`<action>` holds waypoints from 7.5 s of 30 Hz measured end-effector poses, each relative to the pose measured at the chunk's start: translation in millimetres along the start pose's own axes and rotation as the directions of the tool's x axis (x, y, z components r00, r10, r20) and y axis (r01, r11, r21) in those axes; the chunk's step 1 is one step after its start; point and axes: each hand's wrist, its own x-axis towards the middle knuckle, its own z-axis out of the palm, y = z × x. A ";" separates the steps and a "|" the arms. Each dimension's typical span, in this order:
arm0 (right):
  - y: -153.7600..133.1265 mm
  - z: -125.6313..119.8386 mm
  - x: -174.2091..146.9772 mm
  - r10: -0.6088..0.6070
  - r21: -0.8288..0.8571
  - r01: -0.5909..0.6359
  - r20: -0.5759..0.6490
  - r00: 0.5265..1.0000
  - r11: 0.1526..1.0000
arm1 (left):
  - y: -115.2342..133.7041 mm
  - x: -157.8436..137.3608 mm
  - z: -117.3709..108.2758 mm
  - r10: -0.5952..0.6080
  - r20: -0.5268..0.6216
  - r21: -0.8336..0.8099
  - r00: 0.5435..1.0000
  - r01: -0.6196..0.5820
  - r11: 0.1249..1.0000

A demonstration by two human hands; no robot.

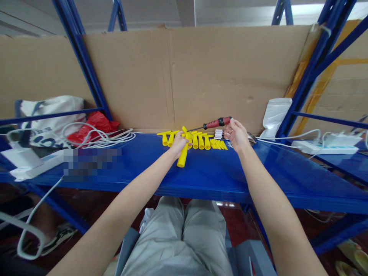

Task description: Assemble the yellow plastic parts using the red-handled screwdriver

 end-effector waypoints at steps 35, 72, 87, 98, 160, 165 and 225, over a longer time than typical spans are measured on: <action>0.6 0.5 -1.8 0.121 0.010 -0.121 -0.043 0.992 0.993 | 0.1 -0.9 0.6 0.012 -0.005 0.076 1.000 -0.012 0.997; -1.8 -0.4 -2.6 0.092 0.010 -0.092 -0.046 0.995 0.996 | -3.4 1.7 1.4 0.031 0.007 0.105 1.000 -0.031 0.994; 7.3 -6.8 4.7 0.116 -0.025 -0.118 -0.097 0.989 0.993 | -1.9 0.6 1.4 0.028 -0.004 0.119 1.000 -0.027 0.992; 12.2 -8.6 7.8 0.053 -0.129 -0.077 -0.177 0.983 0.989 | -2.9 3.2 2.7 0.035 0.053 0.138 0.998 -0.042 0.990; 30.5 19.3 -20.1 0.556 -0.934 -0.331 -0.204 0.806 0.137 | -31.1 20.3 3.4 0.311 -0.024 0.553 0.950 -0.246 0.796; 28.6 15.0 -15.1 0.439 -0.982 -0.189 -0.169 0.882 0.001 | -35.3 23.0 4.0 0.326 -0.026 0.578 0.945 -0.252 0.776; 32.8 -117.2 36.4 -0.030 -0.920 -0.389 -0.388 0.921 -0.047 | -11.3 -0.6 0.5 0.479 0.252 0.742 0.841 -0.485 0.462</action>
